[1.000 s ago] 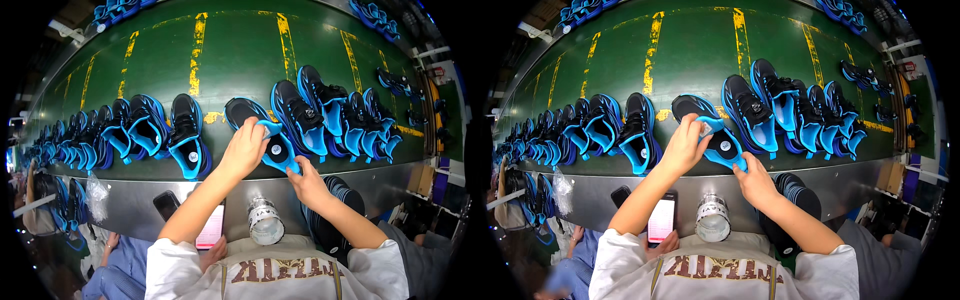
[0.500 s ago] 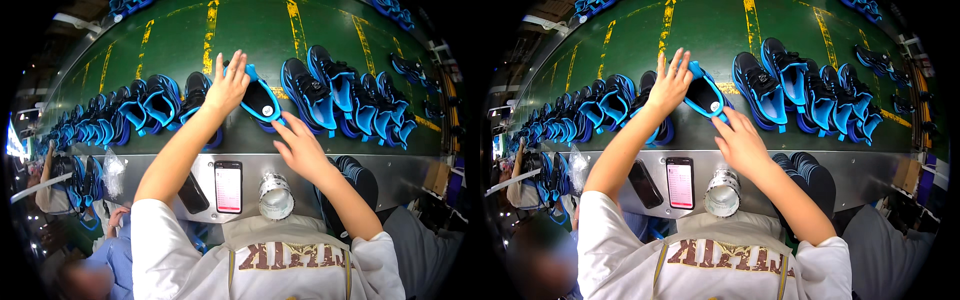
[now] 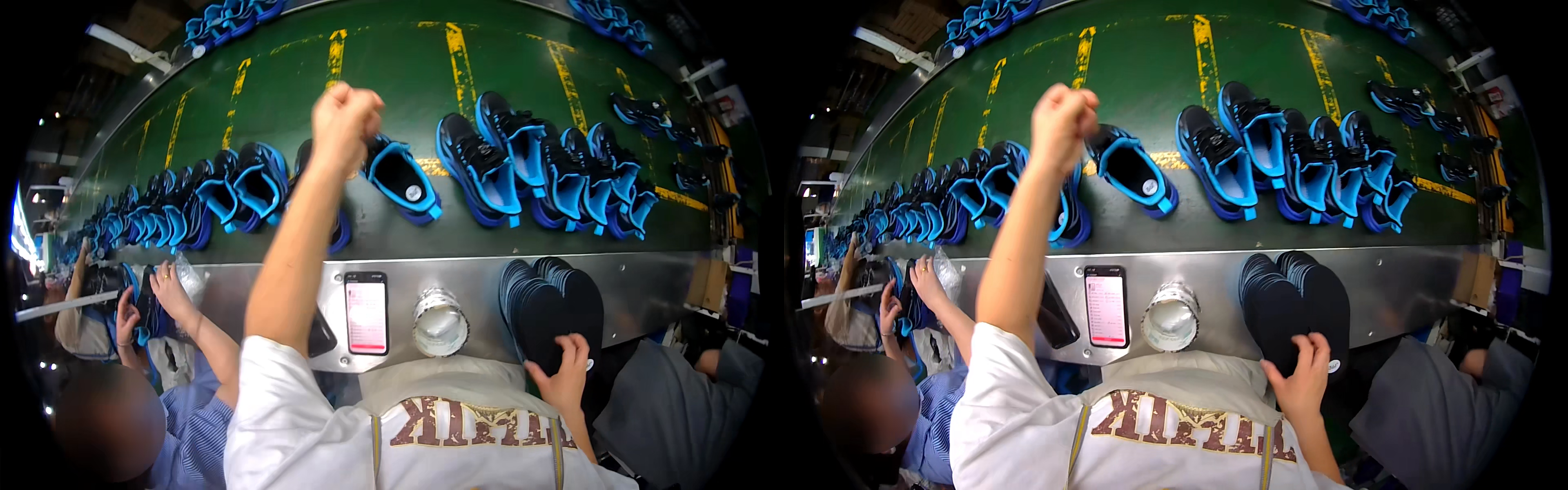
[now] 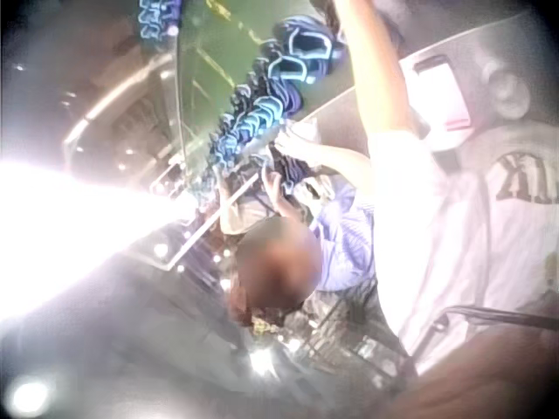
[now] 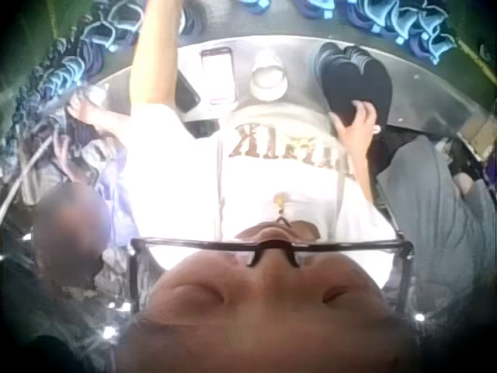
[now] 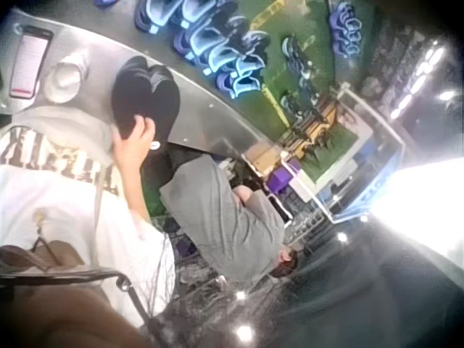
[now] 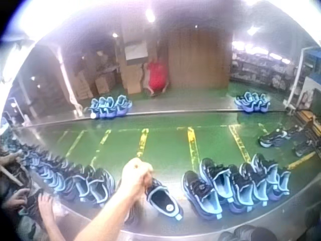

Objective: The person takes shoe insoles from a storage shelf, carries them to an assembly line table, and inserts the insoles into shoes.

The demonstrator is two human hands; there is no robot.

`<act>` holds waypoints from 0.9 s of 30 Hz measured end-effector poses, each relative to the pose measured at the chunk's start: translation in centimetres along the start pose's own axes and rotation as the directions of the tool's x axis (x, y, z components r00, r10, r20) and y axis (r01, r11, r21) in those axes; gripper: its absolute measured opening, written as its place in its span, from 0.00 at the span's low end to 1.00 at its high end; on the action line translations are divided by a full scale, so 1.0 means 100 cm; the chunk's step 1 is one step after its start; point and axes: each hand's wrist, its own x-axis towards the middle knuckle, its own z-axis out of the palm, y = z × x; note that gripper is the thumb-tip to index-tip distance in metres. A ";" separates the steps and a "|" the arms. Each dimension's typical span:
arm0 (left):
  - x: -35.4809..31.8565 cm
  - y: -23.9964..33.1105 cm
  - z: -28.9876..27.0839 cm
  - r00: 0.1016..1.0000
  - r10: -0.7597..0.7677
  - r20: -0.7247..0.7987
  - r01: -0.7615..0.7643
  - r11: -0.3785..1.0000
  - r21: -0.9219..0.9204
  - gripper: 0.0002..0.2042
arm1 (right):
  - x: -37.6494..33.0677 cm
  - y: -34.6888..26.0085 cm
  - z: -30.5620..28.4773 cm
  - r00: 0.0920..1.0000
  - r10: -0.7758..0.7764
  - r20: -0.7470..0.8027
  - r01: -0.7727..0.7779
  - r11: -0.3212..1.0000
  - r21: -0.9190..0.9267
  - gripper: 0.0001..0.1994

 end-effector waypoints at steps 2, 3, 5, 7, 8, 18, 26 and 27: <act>-0.015 -0.036 0.028 0.998 -0.023 0.058 0.027 0.998 -0.062 0.03 | -0.012 0.011 0.002 0.999 -0.051 0.018 0.052 0.996 -0.074 0.22; -0.019 -0.054 0.038 0.993 -0.065 0.098 0.040 0.969 0.245 0.09 | -0.016 0.017 0.002 0.997 -0.078 0.028 0.080 0.992 -0.095 0.22; -0.035 -0.082 0.058 0.925 0.171 0.339 -0.365 0.645 0.671 0.28 | -0.014 0.023 -0.003 0.994 -0.104 0.012 0.105 0.986 -0.126 0.22; -0.043 -0.102 0.073 0.879 0.188 0.439 -0.476 0.416 0.775 0.33 | -0.006 0.020 -0.014 0.974 -0.226 -0.028 0.217 0.958 -0.186 0.24; -0.039 -0.110 0.079 0.884 0.147 0.444 -0.464 0.383 0.798 0.33 | -0.007 0.021 -0.011 0.975 -0.223 0.018 0.222 0.956 -0.190 0.26; 0.012 -0.124 0.084 0.956 -0.293 0.022 0.274 0.914 0.299 0.20 | 0.006 0.020 -0.047 0.989 -0.136 0.051 0.130 0.986 0.105 0.23; -0.023 -0.126 0.100 0.991 0.083 -0.106 -0.003 0.803 0.596 0.25 | 0.164 -0.038 -0.025 0.742 -0.639 -0.202 0.622 0.769 -0.147 0.08; -0.026 -0.123 0.100 0.991 0.084 -0.102 -0.006 0.800 0.600 0.25 | 0.177 -0.042 -0.012 0.725 -0.668 -0.170 0.645 0.744 -0.173 0.06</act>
